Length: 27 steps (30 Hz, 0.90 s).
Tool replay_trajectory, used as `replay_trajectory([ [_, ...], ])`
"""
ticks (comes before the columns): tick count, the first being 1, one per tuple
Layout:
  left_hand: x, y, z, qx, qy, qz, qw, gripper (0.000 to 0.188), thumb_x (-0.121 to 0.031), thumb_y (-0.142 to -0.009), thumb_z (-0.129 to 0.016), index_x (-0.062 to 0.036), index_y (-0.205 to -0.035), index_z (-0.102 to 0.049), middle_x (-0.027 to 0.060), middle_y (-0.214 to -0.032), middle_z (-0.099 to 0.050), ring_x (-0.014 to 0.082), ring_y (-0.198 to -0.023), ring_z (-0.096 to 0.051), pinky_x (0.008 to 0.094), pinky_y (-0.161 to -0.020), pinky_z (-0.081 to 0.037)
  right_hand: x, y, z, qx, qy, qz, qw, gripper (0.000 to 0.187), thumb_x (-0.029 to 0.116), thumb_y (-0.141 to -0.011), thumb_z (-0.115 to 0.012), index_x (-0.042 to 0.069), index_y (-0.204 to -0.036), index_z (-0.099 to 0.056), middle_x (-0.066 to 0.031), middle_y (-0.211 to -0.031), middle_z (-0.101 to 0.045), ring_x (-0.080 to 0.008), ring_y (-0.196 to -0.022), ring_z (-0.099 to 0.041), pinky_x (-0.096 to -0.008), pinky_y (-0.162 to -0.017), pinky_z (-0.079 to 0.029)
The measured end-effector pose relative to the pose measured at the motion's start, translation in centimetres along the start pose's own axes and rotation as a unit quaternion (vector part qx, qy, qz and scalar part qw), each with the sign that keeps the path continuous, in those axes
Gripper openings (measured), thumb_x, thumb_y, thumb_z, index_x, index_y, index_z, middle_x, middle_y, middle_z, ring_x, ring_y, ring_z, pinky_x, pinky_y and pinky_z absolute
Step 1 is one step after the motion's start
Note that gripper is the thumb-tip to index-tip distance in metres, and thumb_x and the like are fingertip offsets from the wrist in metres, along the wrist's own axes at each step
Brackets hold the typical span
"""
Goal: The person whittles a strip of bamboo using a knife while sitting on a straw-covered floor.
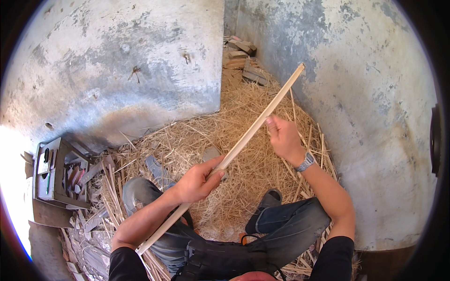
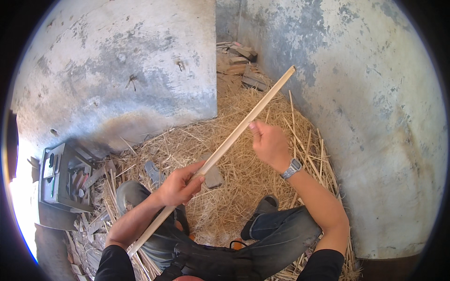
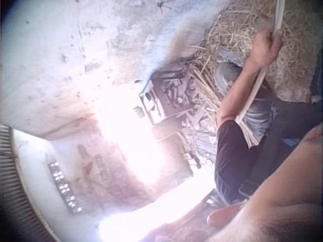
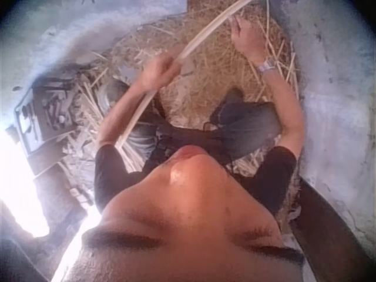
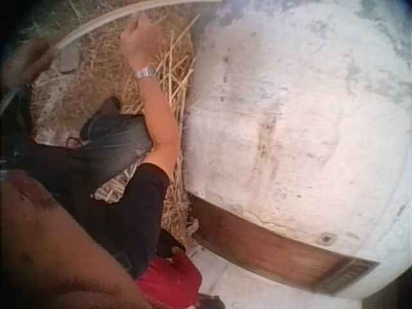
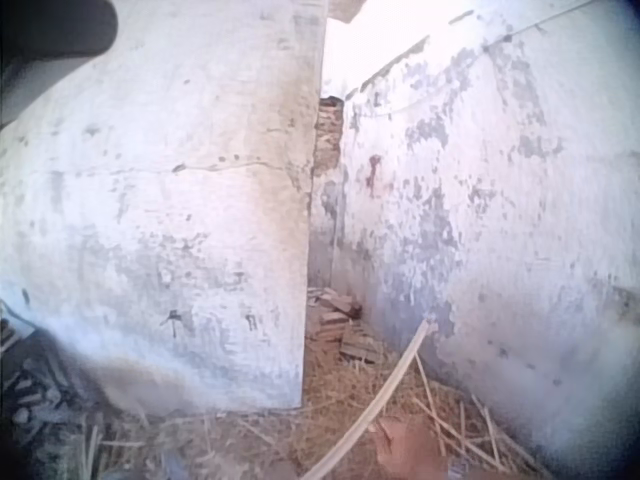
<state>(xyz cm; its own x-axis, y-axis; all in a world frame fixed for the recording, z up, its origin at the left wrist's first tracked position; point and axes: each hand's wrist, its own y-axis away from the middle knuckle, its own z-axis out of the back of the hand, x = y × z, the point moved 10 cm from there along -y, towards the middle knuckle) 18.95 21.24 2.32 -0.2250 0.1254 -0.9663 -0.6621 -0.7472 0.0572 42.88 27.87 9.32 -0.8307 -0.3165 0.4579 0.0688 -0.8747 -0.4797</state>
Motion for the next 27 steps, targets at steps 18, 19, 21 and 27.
replay_trajectory([
  [18,0.2,-0.3,-0.3,-0.02,0.052,0.045,0.997,0.052,-0.015,-0.11,-0.05,-0.0023,-0.159,-0.037,-0.0034,-0.065,-0.052,0.0047,-0.046,-0.048,0.0244,-0.043,-0.041,3.8,2.5,-3.7,0.055,-0.097,0.012,0.994,0.04,0.025,-0.108,-0.054,0.002,-0.076,-0.059,-0.0177,-0.051,-0.051,-0.0346,-0.042,-0.049,-0.0447,-0.044,-0.036],
  [19,0.2,-0.3,-0.3,-0.02,0.051,0.045,0.997,0.052,-0.015,-0.11,-0.05,-0.0023,-0.159,-0.037,-0.0034,-0.065,-0.052,0.0047,-0.046,-0.048,0.0244,-0.043,-0.041,3.9,2.5,-3.6,0.052,-0.102,0.015,0.993,0.04,0.025,-0.108,-0.054,0.002,-0.076,-0.06,-0.0175,-0.051,-0.051,-0.0347,-0.042,-0.049,-0.0445,-0.044,-0.036],
  [21,-0.1,-0.3,-0.1,-0.038,0.034,0.026,0.998,0.05,-0.015,-0.11,-0.052,-0.0022,-0.156,-0.041,-0.0034,-0.065,-0.053,0.0045,-0.048,-0.049,0.024,-0.044,-0.041,4.0,2.5,-3.5,0.049,-0.106,0.018,0.993,0.04,0.025,-0.108,-0.053,0.002,-0.076,-0.06,-0.0174,-0.051,-0.051,-0.0347,-0.042,-0.049,-0.0442,-0.044,-0.035],
  [27,0.4,-1.3,0.9,-0.084,-0.028,0.0,0.996,0.046,-0.015,-0.105,-0.058,-0.0022,-0.149,-0.052,0.0062,-0.072,-0.061,0.0109,-0.062,-0.058,0.0321,-0.057,-0.049,9.4,6.1,-6.3,0.125,-0.129,0.087,0.98,0.039,0.03,-0.107,-0.054,0.003,-0.08,-0.062,-0.0199,-0.058,-0.057,-0.0399,-0.05,-0.058,-0.048,-0.048,-0.042],
])
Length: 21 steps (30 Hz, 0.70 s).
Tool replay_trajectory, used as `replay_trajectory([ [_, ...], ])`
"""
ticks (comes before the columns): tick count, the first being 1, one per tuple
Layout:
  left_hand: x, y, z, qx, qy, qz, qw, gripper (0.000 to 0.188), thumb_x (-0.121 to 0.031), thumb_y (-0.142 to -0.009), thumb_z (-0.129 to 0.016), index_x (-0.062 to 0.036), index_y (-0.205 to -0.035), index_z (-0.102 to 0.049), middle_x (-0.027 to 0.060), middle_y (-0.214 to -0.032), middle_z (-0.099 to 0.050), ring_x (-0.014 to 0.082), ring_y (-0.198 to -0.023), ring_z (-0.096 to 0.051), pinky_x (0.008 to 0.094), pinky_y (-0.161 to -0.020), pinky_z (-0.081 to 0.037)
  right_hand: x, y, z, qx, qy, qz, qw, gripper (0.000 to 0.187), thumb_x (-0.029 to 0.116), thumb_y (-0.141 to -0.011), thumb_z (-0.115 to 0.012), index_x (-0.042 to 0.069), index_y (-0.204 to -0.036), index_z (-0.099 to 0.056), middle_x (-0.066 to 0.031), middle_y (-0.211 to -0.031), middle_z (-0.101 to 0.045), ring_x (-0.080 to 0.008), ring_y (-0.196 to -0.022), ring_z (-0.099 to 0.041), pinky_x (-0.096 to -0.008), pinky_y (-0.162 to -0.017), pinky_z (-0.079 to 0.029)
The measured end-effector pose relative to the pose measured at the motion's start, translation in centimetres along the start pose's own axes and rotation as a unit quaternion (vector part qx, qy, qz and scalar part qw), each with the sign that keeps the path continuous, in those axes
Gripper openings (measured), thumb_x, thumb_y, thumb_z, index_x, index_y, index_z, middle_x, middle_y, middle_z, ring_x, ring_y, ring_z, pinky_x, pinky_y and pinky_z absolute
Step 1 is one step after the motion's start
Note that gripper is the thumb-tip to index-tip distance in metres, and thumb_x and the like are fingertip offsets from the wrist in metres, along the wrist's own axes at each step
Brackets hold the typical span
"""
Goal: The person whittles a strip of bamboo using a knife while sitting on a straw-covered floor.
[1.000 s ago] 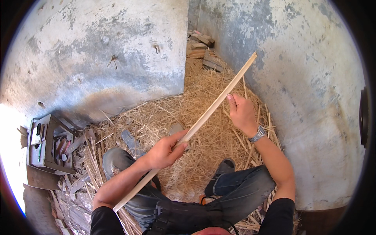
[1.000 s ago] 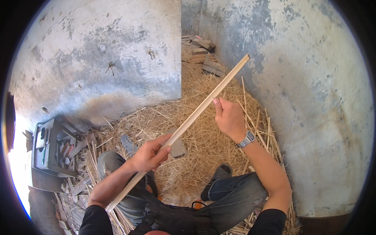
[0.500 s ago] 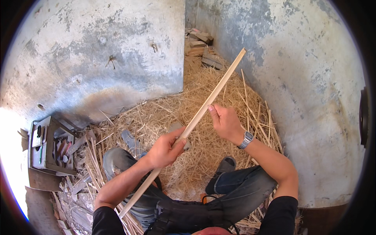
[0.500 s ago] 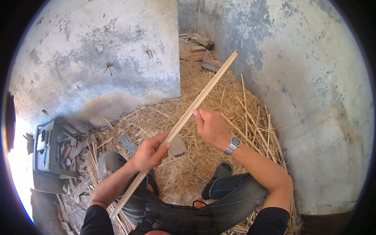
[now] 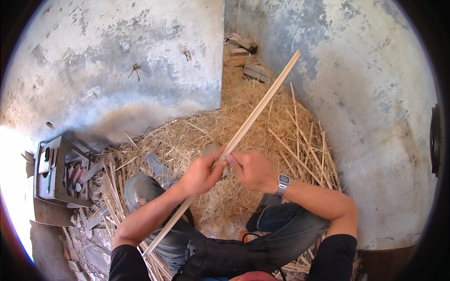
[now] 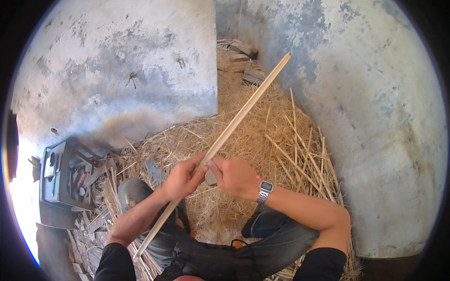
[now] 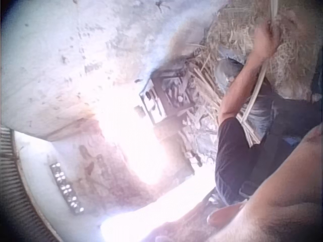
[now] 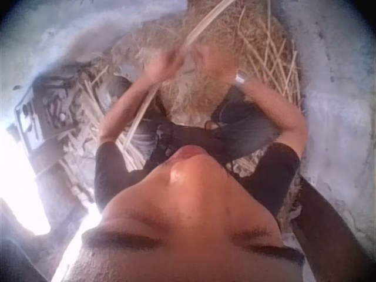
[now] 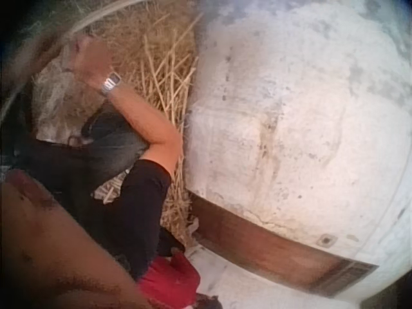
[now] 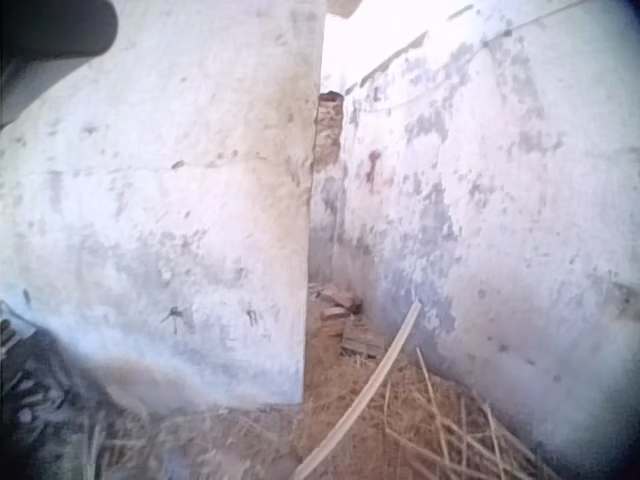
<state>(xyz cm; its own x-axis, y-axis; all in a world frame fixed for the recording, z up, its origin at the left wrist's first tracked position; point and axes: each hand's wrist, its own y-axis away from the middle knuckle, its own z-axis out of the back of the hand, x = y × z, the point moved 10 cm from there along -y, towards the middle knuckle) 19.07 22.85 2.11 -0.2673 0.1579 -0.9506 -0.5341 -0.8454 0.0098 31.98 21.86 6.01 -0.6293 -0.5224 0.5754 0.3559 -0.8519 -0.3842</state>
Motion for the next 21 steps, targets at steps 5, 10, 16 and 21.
replay_trajectory([
  [5,-0.5,0.0,0.5,-0.02,-0.016,-0.022,0.999,0.044,-0.013,-0.105,-0.059,-0.0013,-0.147,-0.053,0.0054,-0.072,-0.061,0.0107,-0.064,-0.058,0.0316,-0.058,-0.049,-1.2,-0.3,0.5,-0.006,-0.011,-0.064,0.998,0.036,0.029,-0.107,-0.055,0.003,-0.083,-0.063,-0.0196,-0.06,-0.058,-0.0389,-0.052,-0.059,-0.0475,-0.049,-0.043],
  [10,-0.9,0.5,1.0,-0.003,0.069,0.001,0.998,0.047,-0.016,-0.11,-0.053,-0.003,-0.154,-0.044,-0.0024,-0.067,-0.055,0.0043,-0.049,-0.049,0.0241,-0.045,-0.04,-1.2,-1.1,5.2,-0.084,-0.019,-0.026,0.996,0.033,0.023,-0.106,-0.058,0.002,-0.081,-0.062,-0.0147,-0.058,-0.053,-0.0294,-0.047,-0.051,-0.0401,-0.047,-0.039],
  [16,-1.6,1.0,1.1,0.023,0.122,0.03,0.992,0.05,-0.017,-0.11,-0.052,-0.0022,-0.156,-0.04,-0.0027,-0.064,-0.055,0.0054,-0.047,-0.051,0.0249,-0.044,-0.041,0.3,-1.9,7.7,-0.155,0.035,0.055,0.986,0.029,0.021,-0.105,-0.06,0.0,-0.087,-0.065,-0.0128,-0.059,-0.051,-0.0283,-0.048,-0.053,-0.0389,-0.048,-0.04],
  [21,-1.8,0.9,0.6,0.032,0.119,0.018,0.992,0.05,-0.017,-0.11,-0.051,-0.0016,-0.156,-0.039,-0.0024,-0.065,-0.056,0.0062,-0.046,-0.051,0.0249,-0.044,-0.041,-0.2,-2.6,9.9,-0.197,0.068,0.063,0.976,0.018,0.012,-0.102,-0.064,-0.001,-0.109,-0.074,-0.0091,-0.062,-0.06,-0.0209,-0.049,-0.055,-0.0344,-0.049,-0.044],
])
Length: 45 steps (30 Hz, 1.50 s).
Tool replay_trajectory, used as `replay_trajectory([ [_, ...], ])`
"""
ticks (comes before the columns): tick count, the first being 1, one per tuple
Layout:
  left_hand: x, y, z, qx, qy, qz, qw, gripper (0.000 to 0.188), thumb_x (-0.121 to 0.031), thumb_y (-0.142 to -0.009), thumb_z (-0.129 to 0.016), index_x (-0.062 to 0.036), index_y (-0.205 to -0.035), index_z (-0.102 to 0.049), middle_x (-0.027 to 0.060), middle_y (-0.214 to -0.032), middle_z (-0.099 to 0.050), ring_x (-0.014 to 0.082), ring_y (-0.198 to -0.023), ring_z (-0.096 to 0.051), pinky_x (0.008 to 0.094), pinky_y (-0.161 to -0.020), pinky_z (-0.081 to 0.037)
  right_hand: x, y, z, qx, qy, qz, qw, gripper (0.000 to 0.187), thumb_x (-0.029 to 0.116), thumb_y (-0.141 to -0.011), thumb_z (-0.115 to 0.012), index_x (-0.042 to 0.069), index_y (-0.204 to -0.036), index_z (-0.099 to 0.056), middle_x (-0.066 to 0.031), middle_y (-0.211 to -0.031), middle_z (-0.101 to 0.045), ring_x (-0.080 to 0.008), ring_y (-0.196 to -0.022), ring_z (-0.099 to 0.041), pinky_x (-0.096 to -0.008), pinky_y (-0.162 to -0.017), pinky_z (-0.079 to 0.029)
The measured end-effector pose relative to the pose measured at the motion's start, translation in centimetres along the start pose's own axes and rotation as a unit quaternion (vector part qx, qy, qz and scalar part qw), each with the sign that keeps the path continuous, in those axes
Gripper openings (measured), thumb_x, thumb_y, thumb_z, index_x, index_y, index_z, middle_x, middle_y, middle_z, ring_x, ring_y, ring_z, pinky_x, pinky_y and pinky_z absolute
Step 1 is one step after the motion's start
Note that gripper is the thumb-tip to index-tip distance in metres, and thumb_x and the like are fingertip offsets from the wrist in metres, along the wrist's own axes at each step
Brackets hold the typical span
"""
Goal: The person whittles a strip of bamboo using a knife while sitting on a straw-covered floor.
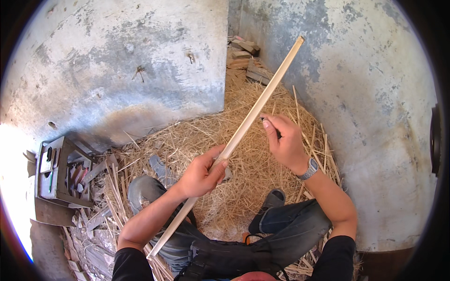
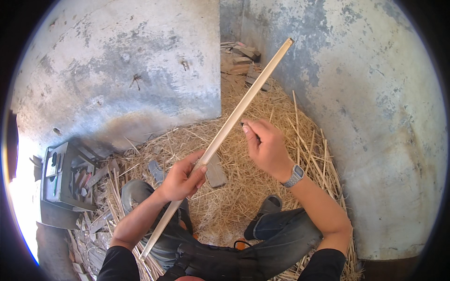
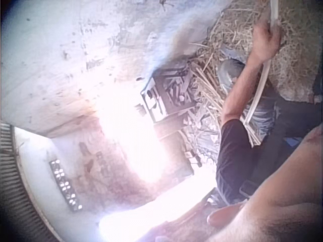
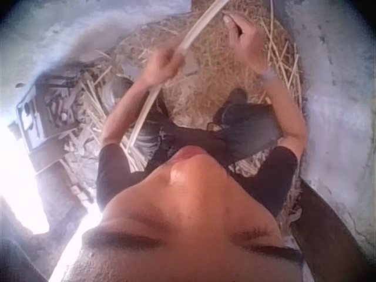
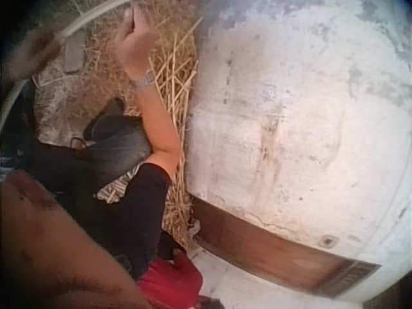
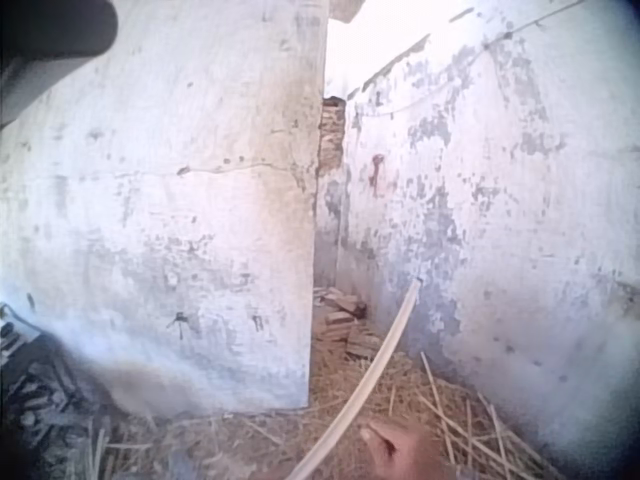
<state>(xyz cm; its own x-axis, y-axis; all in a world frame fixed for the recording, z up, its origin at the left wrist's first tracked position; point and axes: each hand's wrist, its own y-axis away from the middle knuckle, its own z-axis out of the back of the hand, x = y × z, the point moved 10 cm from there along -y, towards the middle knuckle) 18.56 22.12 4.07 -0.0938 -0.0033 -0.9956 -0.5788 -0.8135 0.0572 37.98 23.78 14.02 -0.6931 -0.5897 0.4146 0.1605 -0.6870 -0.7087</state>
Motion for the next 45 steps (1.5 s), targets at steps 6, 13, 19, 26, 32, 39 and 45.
replay_trajectory([
  [6,0.3,-0.3,-0.4,0.014,-0.018,-0.018,1.0,0.054,-0.017,-0.111,-0.051,-0.0045,-0.161,-0.033,-0.0008,-0.066,-0.054,0.006,-0.045,-0.05,0.023,-0.043,-0.04,-2.4,-1.0,2.2,-0.042,-0.018,-0.041,0.998,0.026,0.004,-0.095,-0.073,0.0,-0.12,-0.075,-0.0117,-0.08,-0.076,-0.0099,-0.058,-0.064,-0.0263,-0.053,-0.046],
  [13,-0.4,-0.4,-1.1,-0.009,-0.137,-0.047,0.989,0.054,-0.02,-0.107,-0.058,0.0001,-0.155,-0.044,0.0047,-0.069,-0.064,0.0129,-0.06,-0.063,0.0325,-0.057,-0.052,-5.0,-1.0,3.6,-0.103,-0.051,-0.065,0.991,0.015,0.0,-0.091,-0.078,-0.001,-0.105,-0.079,-0.0079,-0.075,-0.075,-0.0054,-0.058,-0.06,-0.0226,-0.051,-0.043],
  [19,1.3,-0.6,-0.8,-0.018,-0.132,-0.022,0.991,0.053,-0.019,-0.107,-0.058,-0.0002,-0.155,-0.044,0.0063,-0.07,-0.064,0.0139,-0.062,-0.064,0.0333,-0.06,-0.052,-3.4,0.1,0.5,-0.038,-0.056,-0.035,0.997,0.007,-0.001,-0.09,-0.077,-0.001,-0.097,-0.079,-0.0076,-0.072,-0.074,-0.0059,-0.055,-0.059,-0.0229,-0.048,-0.041],
  [26,0.4,-1.3,-1.5,-0.002,-0.115,-0.039,0.993,0.053,-0.02,-0.108,-0.057,-0.0013,-0.156,-0.043,0.0035,-0.069,-0.06,0.0112,-0.061,-0.06,0.0312,-0.058,-0.05,-3.1,1.0,0.0,-0.026,-0.053,-0.007,0.998,0.011,-0.003,-0.087,-0.076,-0.002,-0.098,-0.078,-0.0137,-0.082,-0.078,-0.013,-0.06,-0.069,-0.0258,-0.051,-0.05],
  [32,0.4,-1.7,-1.6,-0.024,-0.094,-0.06,0.993,0.051,-0.014,-0.109,-0.053,-0.002,-0.157,-0.041,-0.0027,-0.068,-0.057,0.0032,-0.055,-0.052,0.0232,-0.049,-0.042,-3.4,-1.0,1.7,-0.081,-0.013,-0.033,0.996,0.011,-0.004,-0.088,-0.073,-0.002,-0.098,-0.078,-0.0156,-0.083,-0.077,-0.0162,-0.062,-0.071,-0.0268,-0.052,-0.052],
  [39,0.2,-1.7,-1.6,-0.016,-0.058,-0.043,0.997,0.051,-0.015,-0.109,-0.054,-0.0018,-0.157,-0.042,-0.0026,-0.068,-0.057,0.003,-0.053,-0.05,0.0229,-0.048,-0.041,-2.8,-0.1,0.8,-0.072,-0.058,-0.035,0.995,0.01,-0.004,-0.089,-0.074,0.001,-0.097,-0.079,-0.0108,-0.072,-0.075,-0.0087,-0.053,-0.061,-0.0252,-0.046,-0.042],
  [45,0.6,-1.8,-0.8,-0.04,-0.059,-0.025,0.997,0.05,-0.015,-0.108,-0.056,-0.0007,-0.154,-0.045,-0.0016,-0.069,-0.054,0.0061,-0.061,-0.052,0.0262,-0.055,-0.044,0.8,1.4,-2.7,0.009,-0.066,0.075,0.995,0.008,-0.001,-0.091,-0.073,0.003,-0.094,-0.079,-0.0097,-0.074,-0.076,-0.0095,-0.053,-0.064,-0.0253,-0.046,-0.045],
])
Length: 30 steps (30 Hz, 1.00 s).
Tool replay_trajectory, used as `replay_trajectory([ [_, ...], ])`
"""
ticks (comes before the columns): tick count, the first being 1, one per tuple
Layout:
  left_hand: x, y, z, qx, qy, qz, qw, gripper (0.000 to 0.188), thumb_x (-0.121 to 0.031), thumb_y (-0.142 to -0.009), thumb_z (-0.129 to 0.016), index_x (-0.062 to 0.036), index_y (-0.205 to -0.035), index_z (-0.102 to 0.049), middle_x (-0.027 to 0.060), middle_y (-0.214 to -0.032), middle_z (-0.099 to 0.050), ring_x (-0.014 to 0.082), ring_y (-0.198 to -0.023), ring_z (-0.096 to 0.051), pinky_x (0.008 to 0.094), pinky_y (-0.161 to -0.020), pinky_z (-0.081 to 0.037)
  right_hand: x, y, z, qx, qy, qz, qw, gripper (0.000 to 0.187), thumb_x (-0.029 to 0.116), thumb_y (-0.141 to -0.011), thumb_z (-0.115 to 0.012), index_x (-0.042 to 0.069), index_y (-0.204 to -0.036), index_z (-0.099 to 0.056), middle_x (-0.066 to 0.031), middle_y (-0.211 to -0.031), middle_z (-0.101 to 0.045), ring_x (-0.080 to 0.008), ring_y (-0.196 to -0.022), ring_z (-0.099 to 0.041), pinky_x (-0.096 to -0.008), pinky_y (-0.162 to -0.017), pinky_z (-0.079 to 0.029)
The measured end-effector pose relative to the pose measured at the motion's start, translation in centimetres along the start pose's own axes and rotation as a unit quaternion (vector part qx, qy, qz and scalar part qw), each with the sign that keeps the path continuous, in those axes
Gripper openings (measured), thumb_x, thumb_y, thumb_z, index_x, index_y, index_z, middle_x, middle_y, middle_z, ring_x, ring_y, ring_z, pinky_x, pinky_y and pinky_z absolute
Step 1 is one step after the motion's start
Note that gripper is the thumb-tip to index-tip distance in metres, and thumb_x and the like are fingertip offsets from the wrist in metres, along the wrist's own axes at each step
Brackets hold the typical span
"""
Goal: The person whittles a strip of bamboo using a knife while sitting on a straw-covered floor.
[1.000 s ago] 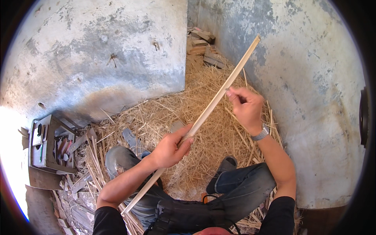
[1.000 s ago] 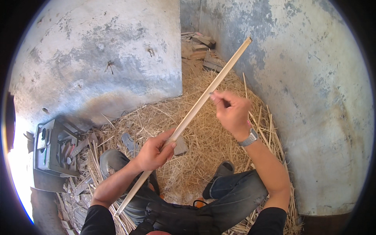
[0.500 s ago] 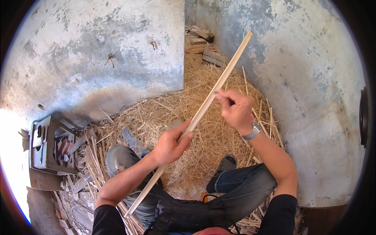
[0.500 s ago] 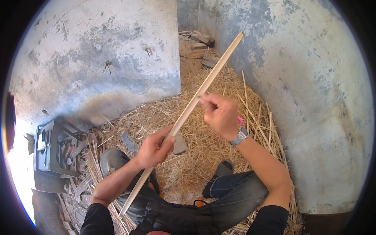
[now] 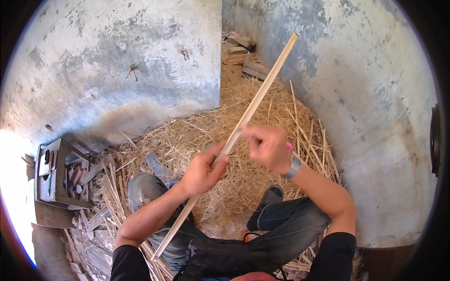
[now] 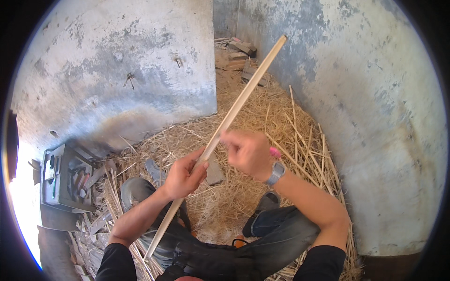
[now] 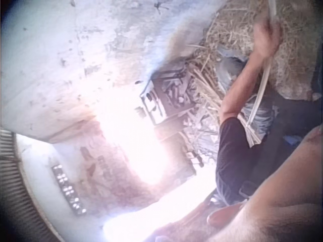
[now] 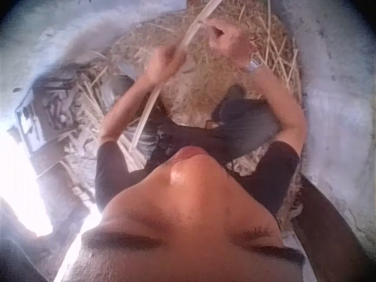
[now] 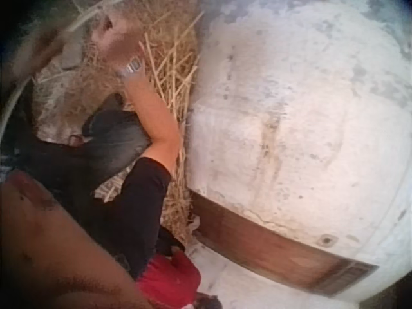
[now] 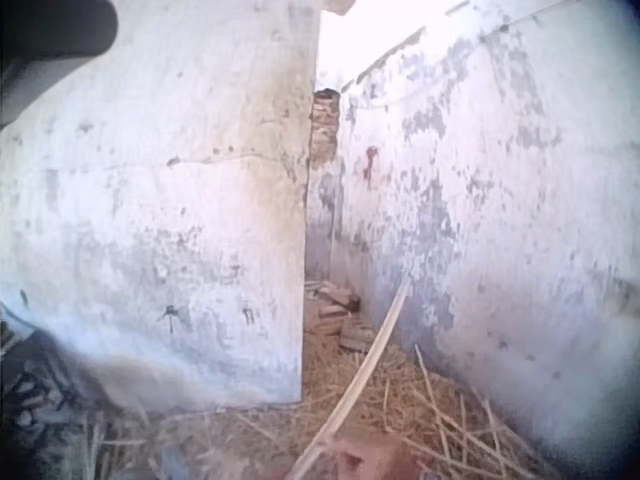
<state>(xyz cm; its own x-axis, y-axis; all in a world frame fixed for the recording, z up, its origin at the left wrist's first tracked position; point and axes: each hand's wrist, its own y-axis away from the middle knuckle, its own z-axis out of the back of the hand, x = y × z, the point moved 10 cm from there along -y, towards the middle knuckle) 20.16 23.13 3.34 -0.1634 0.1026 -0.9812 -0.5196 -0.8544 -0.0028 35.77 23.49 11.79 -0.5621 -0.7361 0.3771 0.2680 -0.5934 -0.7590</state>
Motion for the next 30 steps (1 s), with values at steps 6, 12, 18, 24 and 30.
replay_trajectory([
  [6,-0.3,0.4,0.0,0.001,0.033,-0.008,0.999,0.049,-0.013,-0.107,-0.057,0.0008,-0.154,-0.045,-0.0002,-0.073,-0.055,0.0064,-0.065,-0.053,0.0257,-0.057,-0.044,-0.5,-0.5,1.4,-0.045,0.022,-0.043,0.998,0.016,-0.005,-0.084,-0.071,0.003,-0.096,-0.079,-0.0129,-0.079,-0.077,-0.0144,-0.056,-0.068,-0.0278,-0.048,-0.05],
  [12,-0.3,0.3,-0.2,-0.007,0.018,-0.041,0.999,0.051,-0.013,-0.109,-0.054,-0.0012,-0.157,-0.041,-0.0023,-0.068,-0.058,0.0029,-0.051,-0.05,0.0226,-0.045,-0.038,-4.2,-2.3,3.7,-0.085,0.028,-0.117,0.989,0.019,-0.002,-0.082,-0.073,0.006,-0.097,-0.08,-0.0114,-0.078,-0.077,-0.0173,-0.056,-0.069,-0.0275,-0.048,-0.05],
  [18,0.0,0.2,0.2,-0.015,-0.007,-0.042,0.999,0.052,-0.014,-0.109,-0.054,-0.001,-0.157,-0.041,-0.0022,-0.069,-0.058,0.0031,-0.051,-0.05,0.0224,-0.045,-0.039,-2.0,-1.5,1.4,-0.024,0.012,-0.059,0.998,0.013,-0.001,-0.093,-0.069,0.002,-0.102,-0.079,-0.0091,-0.078,-0.077,-0.0094,-0.054,-0.061,-0.0268,-0.047,-0.046],
  [24,-1.4,0.6,-0.3,0.01,0.004,-0.055,0.998,0.051,-0.014,-0.109,-0.054,-0.0011,-0.157,-0.041,-0.0025,-0.069,-0.058,0.003,-0.053,-0.051,0.0227,-0.048,-0.04,-4.6,-1.6,5.3,-0.098,-0.027,-0.112,0.989,0.018,-0.002,-0.096,-0.067,0.0,-0.112,-0.076,-0.0104,-0.088,-0.078,-0.008,-0.058,-0.063,-0.0236,-0.051,-0.049],
  [30,-1.1,0.7,-0.4,0.016,0.033,-0.037,0.999,0.051,-0.014,-0.109,-0.055,0.0001,-0.156,-0.041,-0.0026,-0.068,-0.058,0.0032,-0.054,-0.052,0.0228,-0.049,-0.041,-4.4,-1.5,5.6,-0.093,-0.035,-0.128,0.987,0.023,-0.006,-0.098,-0.063,0.0,-0.116,-0.075,-0.0112,-0.091,-0.077,-0.0066,-0.06,-0.065,-0.0211,-0.051,-0.049],
])
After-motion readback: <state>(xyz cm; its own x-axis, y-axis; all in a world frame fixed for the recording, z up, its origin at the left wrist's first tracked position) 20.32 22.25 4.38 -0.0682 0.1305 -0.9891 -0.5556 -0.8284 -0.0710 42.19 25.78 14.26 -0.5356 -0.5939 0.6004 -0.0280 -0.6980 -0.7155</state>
